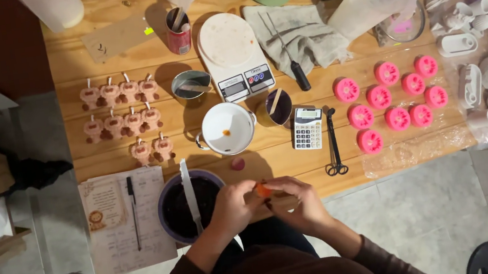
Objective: Pouring liquid wax into flower-shaped silicone molds and organizing ingredients on a workbench.
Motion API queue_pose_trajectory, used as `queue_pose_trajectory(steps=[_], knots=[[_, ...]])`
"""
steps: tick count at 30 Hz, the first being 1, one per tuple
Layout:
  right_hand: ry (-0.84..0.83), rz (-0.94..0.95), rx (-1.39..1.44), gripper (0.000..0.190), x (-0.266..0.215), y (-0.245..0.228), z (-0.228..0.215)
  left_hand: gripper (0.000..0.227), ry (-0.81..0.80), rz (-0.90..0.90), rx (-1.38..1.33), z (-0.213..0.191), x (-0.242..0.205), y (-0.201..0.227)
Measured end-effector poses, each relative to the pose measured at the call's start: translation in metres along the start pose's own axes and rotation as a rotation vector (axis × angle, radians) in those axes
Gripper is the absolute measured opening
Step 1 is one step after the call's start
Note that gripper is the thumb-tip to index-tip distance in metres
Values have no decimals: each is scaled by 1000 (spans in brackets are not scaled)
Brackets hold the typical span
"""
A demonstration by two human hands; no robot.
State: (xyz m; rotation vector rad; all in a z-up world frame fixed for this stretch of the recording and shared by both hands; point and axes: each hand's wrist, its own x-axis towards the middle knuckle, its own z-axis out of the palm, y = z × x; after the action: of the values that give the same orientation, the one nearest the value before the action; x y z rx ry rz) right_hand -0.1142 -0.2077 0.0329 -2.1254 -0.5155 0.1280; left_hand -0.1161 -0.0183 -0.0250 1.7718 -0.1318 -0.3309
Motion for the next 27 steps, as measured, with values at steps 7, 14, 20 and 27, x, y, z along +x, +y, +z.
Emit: queue_pose_trajectory(steps=[7,14,20,27], knots=[[219,238,-99,27,6,53,40,49,230,121,274,1,-3,-1],[178,23,-266,45,20,83,55,29,337,-92,170,-73,-11,12],[263,-53,-219,48,30,73,-18,24,566,-1,63,-118,-12,6],[404,108,-340,33,146,156,-115,21,586,-264,19,-123,4,-10]])
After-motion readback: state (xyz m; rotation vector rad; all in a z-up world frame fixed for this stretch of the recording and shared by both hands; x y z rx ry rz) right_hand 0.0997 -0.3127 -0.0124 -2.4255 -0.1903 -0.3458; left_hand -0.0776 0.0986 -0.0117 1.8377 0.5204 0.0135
